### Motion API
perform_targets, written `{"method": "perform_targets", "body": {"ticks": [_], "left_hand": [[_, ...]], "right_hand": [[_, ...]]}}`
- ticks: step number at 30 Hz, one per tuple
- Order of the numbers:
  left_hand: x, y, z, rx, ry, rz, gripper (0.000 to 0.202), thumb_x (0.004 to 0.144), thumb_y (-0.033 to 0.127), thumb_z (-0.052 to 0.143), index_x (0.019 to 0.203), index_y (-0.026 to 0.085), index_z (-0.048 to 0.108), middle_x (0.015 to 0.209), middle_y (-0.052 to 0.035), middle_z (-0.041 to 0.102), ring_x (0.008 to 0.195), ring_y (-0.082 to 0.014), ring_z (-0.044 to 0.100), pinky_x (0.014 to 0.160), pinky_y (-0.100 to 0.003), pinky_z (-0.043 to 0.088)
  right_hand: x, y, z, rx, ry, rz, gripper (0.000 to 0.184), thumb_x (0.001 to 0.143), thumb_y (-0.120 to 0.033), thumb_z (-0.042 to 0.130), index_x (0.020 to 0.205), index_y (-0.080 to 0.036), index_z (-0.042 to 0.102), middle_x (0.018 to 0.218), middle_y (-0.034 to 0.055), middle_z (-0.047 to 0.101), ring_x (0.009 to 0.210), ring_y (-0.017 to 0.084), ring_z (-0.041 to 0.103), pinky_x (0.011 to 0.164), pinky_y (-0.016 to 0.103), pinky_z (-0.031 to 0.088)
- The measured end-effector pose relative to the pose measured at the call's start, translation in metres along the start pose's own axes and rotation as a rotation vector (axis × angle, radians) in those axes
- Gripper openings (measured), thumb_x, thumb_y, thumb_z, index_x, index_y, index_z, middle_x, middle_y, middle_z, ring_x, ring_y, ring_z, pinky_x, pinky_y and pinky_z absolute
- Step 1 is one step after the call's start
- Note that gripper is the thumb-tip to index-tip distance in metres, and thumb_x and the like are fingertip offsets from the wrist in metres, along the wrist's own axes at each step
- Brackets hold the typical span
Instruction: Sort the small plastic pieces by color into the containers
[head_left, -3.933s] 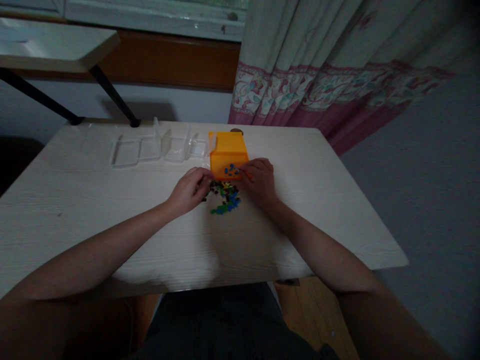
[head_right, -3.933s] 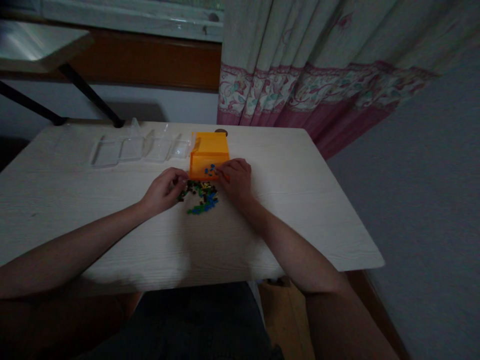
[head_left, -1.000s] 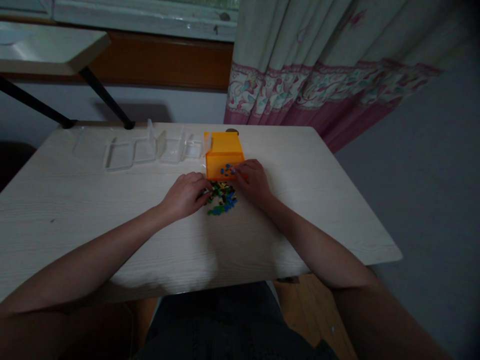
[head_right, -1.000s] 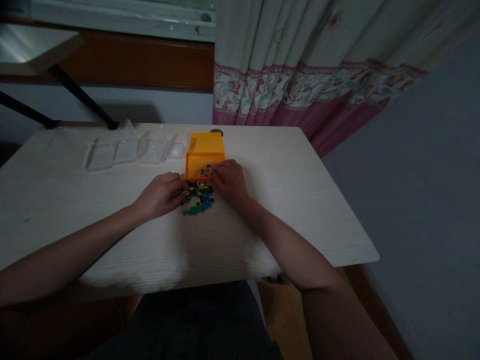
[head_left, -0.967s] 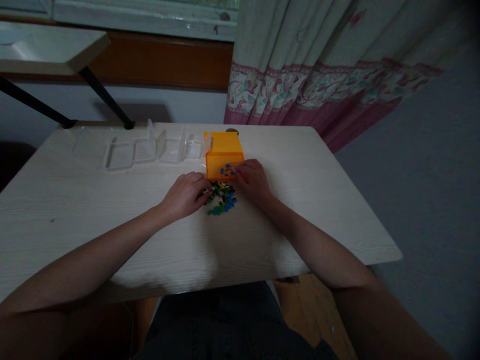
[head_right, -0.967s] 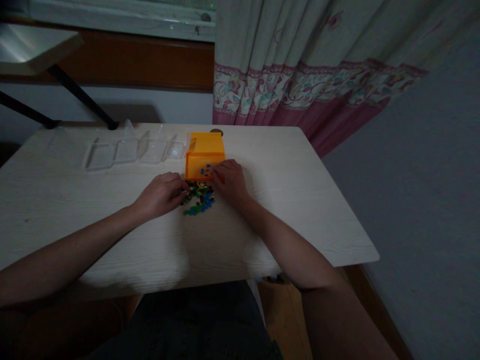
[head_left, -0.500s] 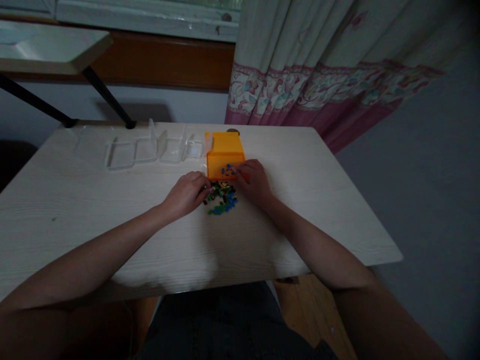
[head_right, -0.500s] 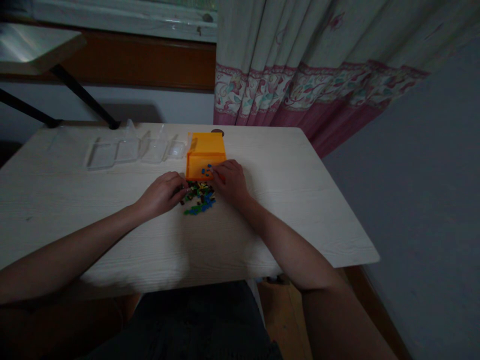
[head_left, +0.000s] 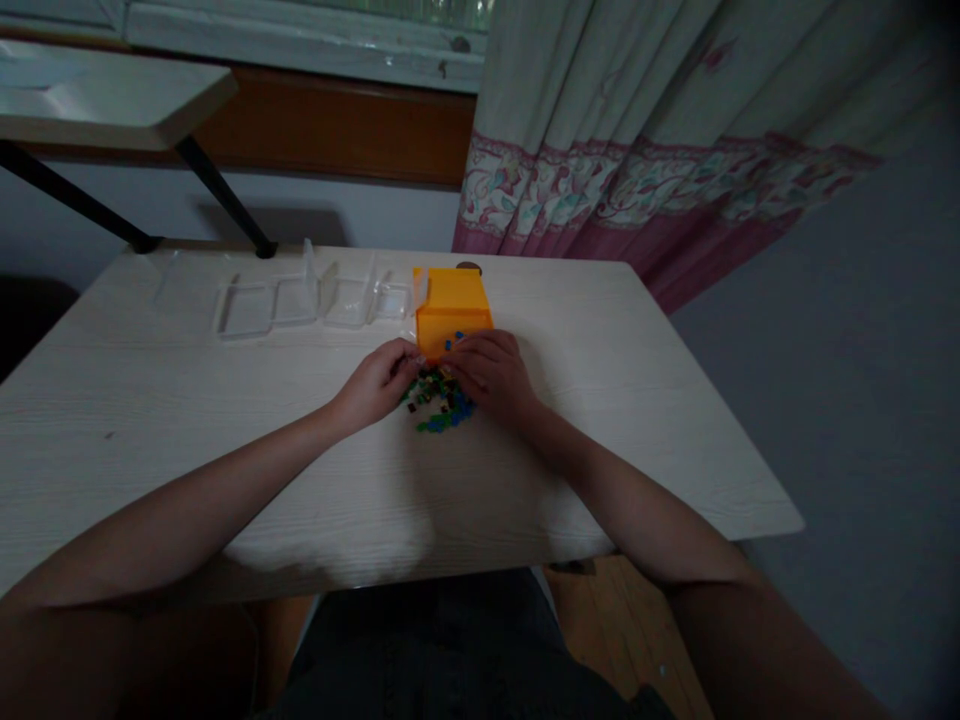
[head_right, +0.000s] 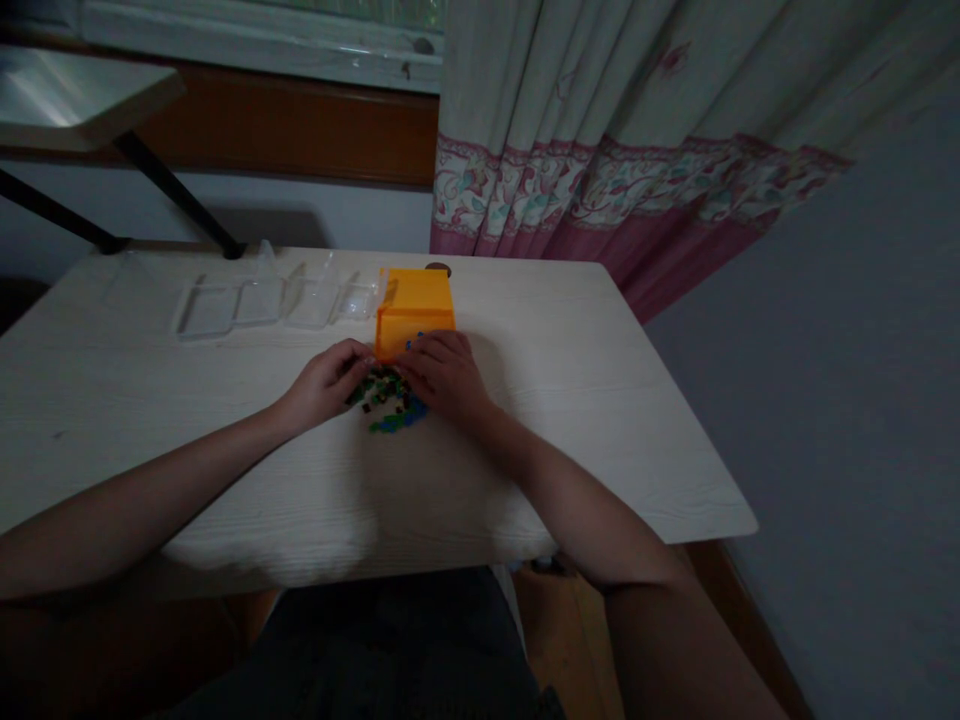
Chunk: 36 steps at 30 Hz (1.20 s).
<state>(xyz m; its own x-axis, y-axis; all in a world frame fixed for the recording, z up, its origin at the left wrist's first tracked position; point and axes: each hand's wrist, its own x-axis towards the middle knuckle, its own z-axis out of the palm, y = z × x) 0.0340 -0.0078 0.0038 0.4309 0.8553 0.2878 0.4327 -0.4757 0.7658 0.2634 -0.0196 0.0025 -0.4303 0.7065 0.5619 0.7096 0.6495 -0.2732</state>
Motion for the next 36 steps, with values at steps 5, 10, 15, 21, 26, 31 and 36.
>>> {"method": "perform_targets", "body": {"ticks": [5, 10, 15, 21, 26, 31, 36], "left_hand": [[-0.004, 0.003, 0.005, -0.246, -0.043, -0.066, 0.025, 0.096, 0.042, 0.049, 0.096, 0.018, 0.056, 0.085, -0.0031, 0.067, 0.075, -0.0151, 0.062, 0.067, -0.027, 0.049], [-0.008, 0.001, 0.012, -0.345, -0.027, -0.072, 0.025, 0.093, 0.043, 0.056, 0.101, 0.02, 0.052, 0.081, -0.001, 0.066, 0.073, -0.015, 0.065, 0.064, -0.026, 0.05], [-0.01, -0.005, 0.015, -0.43, -0.017, -0.057, 0.029, 0.095, 0.041, 0.053, 0.113, 0.021, 0.043, 0.073, 0.0031, 0.064, 0.068, -0.0136, 0.067, 0.064, -0.024, 0.05], [-0.01, -0.003, 0.015, -0.381, -0.045, -0.06, 0.029, 0.095, 0.042, 0.053, 0.112, 0.021, 0.043, 0.07, 0.0033, 0.064, 0.062, -0.0134, 0.065, 0.057, -0.023, 0.047], [-0.009, 0.002, 0.013, -0.383, -0.082, -0.065, 0.026, 0.096, 0.042, 0.052, 0.109, 0.021, 0.044, 0.073, 0.0018, 0.067, 0.064, -0.0142, 0.066, 0.058, -0.024, 0.048], [-0.009, 0.006, 0.011, -0.197, -0.021, 0.004, 0.019, 0.099, 0.036, 0.047, 0.108, 0.02, 0.051, 0.074, 0.0014, 0.061, 0.063, -0.0122, 0.057, 0.058, -0.023, 0.044], [-0.006, 0.006, 0.008, 0.065, 0.019, 0.198, 0.015, 0.096, 0.028, 0.051, 0.099, 0.017, 0.061, 0.091, -0.0057, 0.062, 0.087, -0.0184, 0.057, 0.08, -0.032, 0.046]], "right_hand": [[-0.001, -0.008, 0.001, 0.005, -0.042, -0.024, 0.024, 0.095, -0.038, 0.056, 0.112, -0.032, 0.072, 0.105, 0.004, 0.071, 0.111, 0.023, 0.058, 0.1, 0.041, 0.04], [-0.003, -0.01, 0.002, 0.022, -0.047, -0.037, 0.024, 0.095, -0.04, 0.056, 0.111, -0.031, 0.073, 0.101, 0.004, 0.072, 0.108, 0.023, 0.058, 0.1, 0.042, 0.041], [-0.004, -0.013, 0.002, 0.021, -0.064, -0.072, 0.024, 0.095, -0.04, 0.056, 0.112, -0.033, 0.072, 0.099, 0.0033, 0.072, 0.103, 0.022, 0.059, 0.099, 0.041, 0.043], [-0.003, -0.016, 0.002, 0.035, -0.071, -0.074, 0.022, 0.096, -0.038, 0.055, 0.106, -0.032, 0.074, 0.094, 0.003, 0.073, 0.1, 0.021, 0.06, 0.095, 0.04, 0.043], [-0.003, -0.015, 0.004, -0.002, -0.029, -0.112, 0.022, 0.096, -0.038, 0.054, 0.094, -0.03, 0.075, 0.09, 0.002, 0.074, 0.095, 0.02, 0.06, 0.093, 0.039, 0.043], [-0.004, 0.0, 0.004, -0.04, 0.055, -0.041, 0.019, 0.095, -0.035, 0.058, 0.095, -0.028, 0.075, 0.091, 0.0024, 0.074, 0.098, 0.021, 0.059, 0.094, 0.039, 0.04], [-0.003, 0.021, 0.003, -0.109, 0.186, 0.207, 0.02, 0.094, -0.035, 0.06, 0.091, -0.023, 0.075, 0.091, 0.0047, 0.071, 0.097, 0.022, 0.056, 0.091, 0.038, 0.041]]}}
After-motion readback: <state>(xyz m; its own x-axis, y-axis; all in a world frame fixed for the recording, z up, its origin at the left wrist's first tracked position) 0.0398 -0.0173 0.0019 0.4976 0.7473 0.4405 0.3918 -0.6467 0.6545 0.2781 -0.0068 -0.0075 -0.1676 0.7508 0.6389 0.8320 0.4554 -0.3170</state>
